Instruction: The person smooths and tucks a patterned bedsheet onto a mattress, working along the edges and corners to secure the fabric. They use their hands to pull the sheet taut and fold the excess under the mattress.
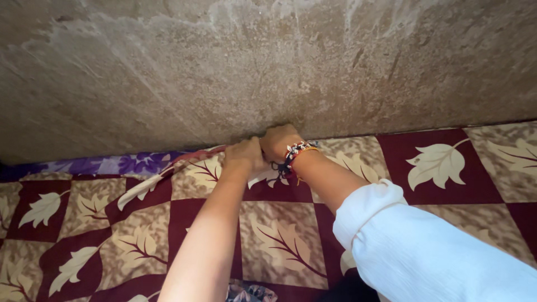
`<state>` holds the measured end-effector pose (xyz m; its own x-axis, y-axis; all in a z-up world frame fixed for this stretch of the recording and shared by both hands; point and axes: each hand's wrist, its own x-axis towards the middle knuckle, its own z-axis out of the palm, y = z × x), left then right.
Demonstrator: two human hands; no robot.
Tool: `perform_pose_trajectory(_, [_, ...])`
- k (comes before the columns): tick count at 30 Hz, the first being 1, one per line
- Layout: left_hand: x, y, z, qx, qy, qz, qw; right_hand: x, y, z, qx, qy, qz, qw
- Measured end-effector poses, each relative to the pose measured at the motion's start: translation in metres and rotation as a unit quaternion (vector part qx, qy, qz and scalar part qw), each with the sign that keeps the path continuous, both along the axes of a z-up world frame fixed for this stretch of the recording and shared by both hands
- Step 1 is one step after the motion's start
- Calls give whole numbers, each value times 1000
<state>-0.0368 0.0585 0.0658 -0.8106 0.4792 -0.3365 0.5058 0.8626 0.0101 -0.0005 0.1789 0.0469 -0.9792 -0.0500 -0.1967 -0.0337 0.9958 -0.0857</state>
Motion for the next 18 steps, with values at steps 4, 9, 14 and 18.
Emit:
perform_pose_trajectory(4, [-1, 3, -1, -4, 8, -8, 1000, -6, 4, -7, -6, 1, 15, 1000])
perform_pose_trajectory(9, [-7, -2, -9, -12, 39, -43, 998, -19, 6, -27, 0, 24, 11, 1000])
perform_pose_trajectory(14, [12, -14, -19, -25, 46, -6, 999, -7, 2, -40, -20, 76, 34, 996])
perform_pose_trajectory(18, [39, -39, -36, 164, 70, -58, 982, 66, -7, -31, -38, 200, 10, 979])
